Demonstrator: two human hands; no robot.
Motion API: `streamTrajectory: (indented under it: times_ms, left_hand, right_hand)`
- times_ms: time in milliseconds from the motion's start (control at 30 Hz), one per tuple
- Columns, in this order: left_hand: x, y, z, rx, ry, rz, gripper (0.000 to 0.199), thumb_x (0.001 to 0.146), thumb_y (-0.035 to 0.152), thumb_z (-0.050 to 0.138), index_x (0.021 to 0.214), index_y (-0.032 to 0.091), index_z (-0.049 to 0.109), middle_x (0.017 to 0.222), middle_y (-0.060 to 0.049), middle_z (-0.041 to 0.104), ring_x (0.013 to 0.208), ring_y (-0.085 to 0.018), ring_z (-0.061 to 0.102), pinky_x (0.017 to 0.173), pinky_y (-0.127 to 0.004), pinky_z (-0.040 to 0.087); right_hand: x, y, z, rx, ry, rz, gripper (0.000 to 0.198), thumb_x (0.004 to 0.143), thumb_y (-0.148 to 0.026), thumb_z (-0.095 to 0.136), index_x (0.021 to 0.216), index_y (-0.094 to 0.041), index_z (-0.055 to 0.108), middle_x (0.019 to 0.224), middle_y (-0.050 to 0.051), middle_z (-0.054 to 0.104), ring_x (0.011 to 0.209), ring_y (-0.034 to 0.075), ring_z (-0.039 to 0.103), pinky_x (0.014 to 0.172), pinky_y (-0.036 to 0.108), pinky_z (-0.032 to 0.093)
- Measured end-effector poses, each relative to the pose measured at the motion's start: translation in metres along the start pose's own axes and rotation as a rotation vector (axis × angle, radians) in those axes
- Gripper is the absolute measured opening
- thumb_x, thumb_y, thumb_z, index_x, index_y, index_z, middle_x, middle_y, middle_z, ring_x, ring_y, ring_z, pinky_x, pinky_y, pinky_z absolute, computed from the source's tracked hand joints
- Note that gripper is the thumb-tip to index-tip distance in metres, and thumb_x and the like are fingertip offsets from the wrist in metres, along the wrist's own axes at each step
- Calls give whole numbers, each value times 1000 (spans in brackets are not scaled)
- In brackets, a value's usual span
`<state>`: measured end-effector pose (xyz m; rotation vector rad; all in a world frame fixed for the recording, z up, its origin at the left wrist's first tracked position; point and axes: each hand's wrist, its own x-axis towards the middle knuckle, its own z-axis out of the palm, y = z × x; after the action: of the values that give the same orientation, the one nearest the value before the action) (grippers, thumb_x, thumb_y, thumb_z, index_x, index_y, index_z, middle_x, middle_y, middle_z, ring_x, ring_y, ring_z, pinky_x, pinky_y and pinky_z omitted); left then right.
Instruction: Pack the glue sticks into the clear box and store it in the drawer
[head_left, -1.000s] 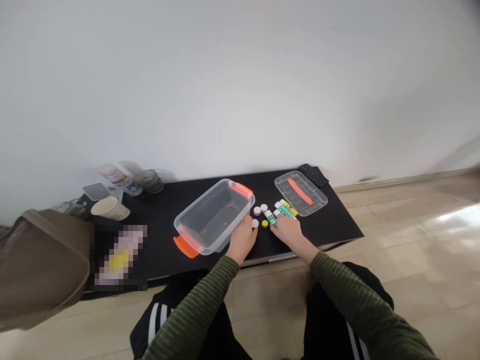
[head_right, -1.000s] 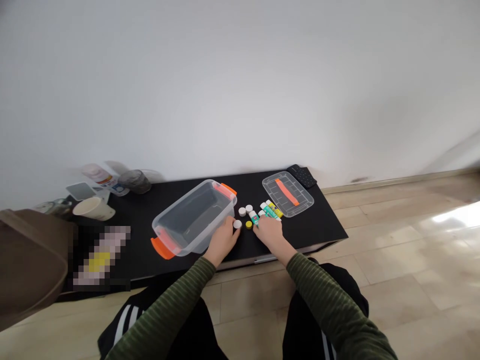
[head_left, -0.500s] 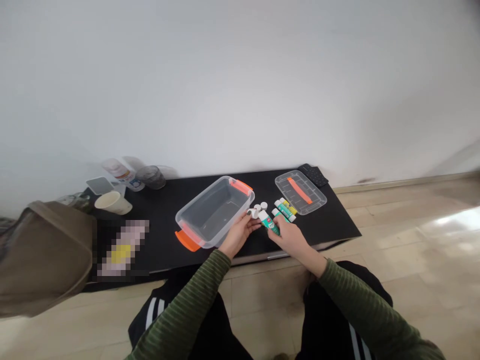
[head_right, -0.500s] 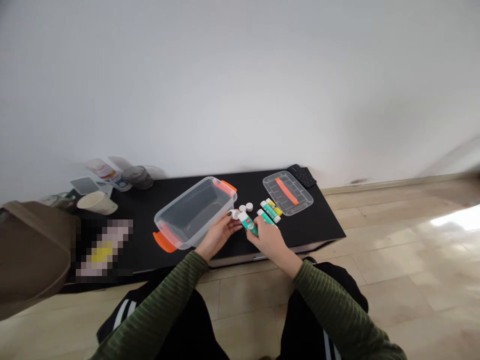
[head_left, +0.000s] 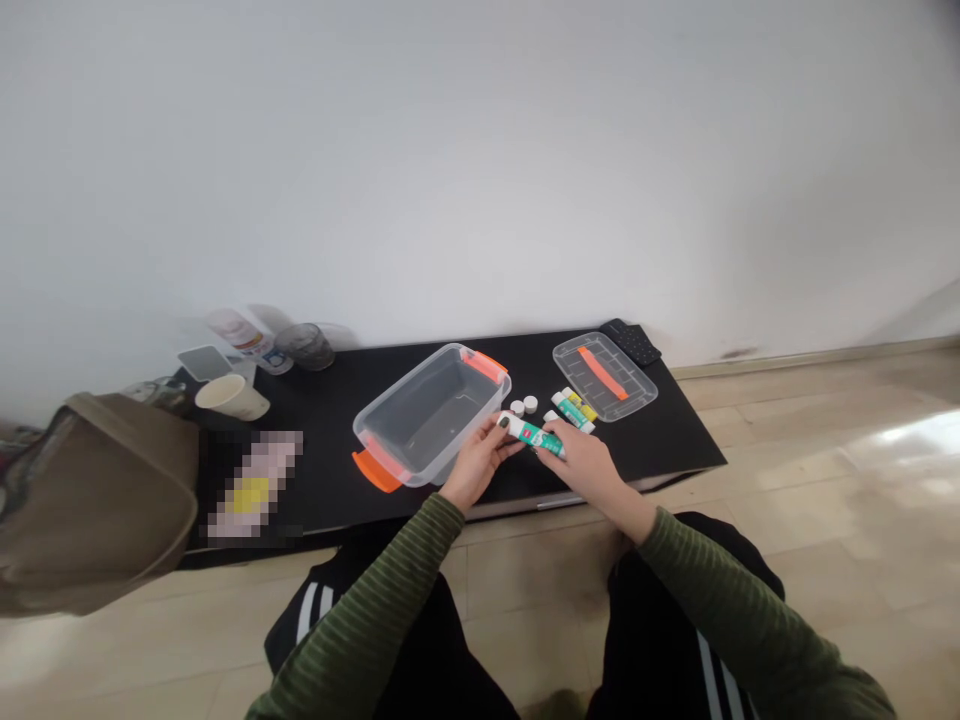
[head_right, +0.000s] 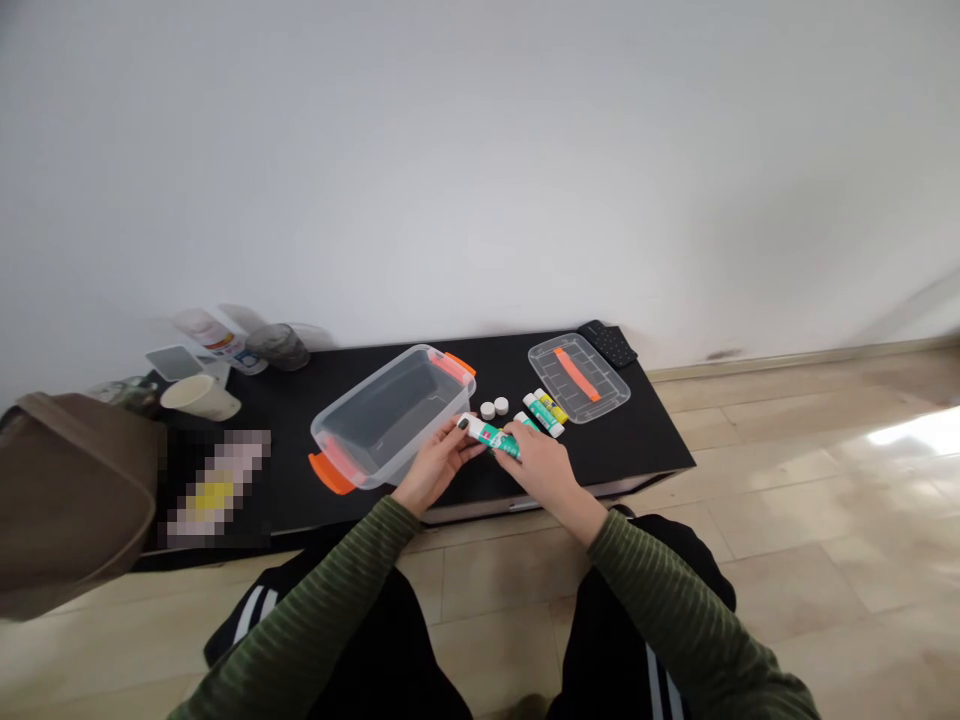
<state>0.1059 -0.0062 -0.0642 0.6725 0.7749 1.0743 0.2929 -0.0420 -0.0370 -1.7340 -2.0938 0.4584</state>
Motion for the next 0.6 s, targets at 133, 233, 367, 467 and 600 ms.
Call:
streamTrajectory:
  times_ms: [133, 233, 367, 467, 600]
  left_hand:
    - [-2, -3, 0, 68, -8, 5, 34, 80, 40, 75, 104, 17, 68, 97, -4, 67, 92, -16, 64, 92, -37, 54]
    - [-3, -7, -1, 103, -13, 13, 38, 80, 43, 76, 107, 16, 68, 100, -5, 67, 94, -16, 64, 92, -38, 54]
    - [-2, -11, -2, 79, -6, 16, 41, 77, 43, 78, 107, 16, 70, 99, -5, 68, 93, -16, 63, 92, -36, 54]
    - [-1, -12, -1, 61, -1, 22, 40, 76, 41, 80, 105, 16, 71, 99, -5, 67, 92, -15, 63, 92, -35, 54]
    - [-1, -12, 0, 63, -5, 22, 41, 74, 41, 81, 106, 16, 71, 99, -5, 67, 92, -15, 62, 91, -34, 54]
  right_hand:
    - [0, 0, -1, 12, -25, -7, 30, 94, -39, 53, 119, -24, 59, 117, 7, 67, 99, 20, 64, 76, 26, 44]
    - [-1, -2, -1, -3, -76, 2, 34, 96, -38, 49, 125, -23, 58, 121, 9, 66, 104, 22, 63, 81, 27, 46]
    - [-3, -4, 1, -8, -95, -9, 36, 98, -38, 46, 128, -22, 57, 122, 10, 65, 108, 22, 62, 85, 28, 47]
    - [-3, -4, 2, 5, -95, -5, 36, 97, -36, 46, 129, -21, 56, 120, 10, 65, 108, 22, 62, 87, 28, 47]
    - [-3, -3, 3, 93, -66, -19, 35, 96, -34, 48, 127, -19, 57, 121, 11, 66, 109, 22, 62, 89, 29, 46]
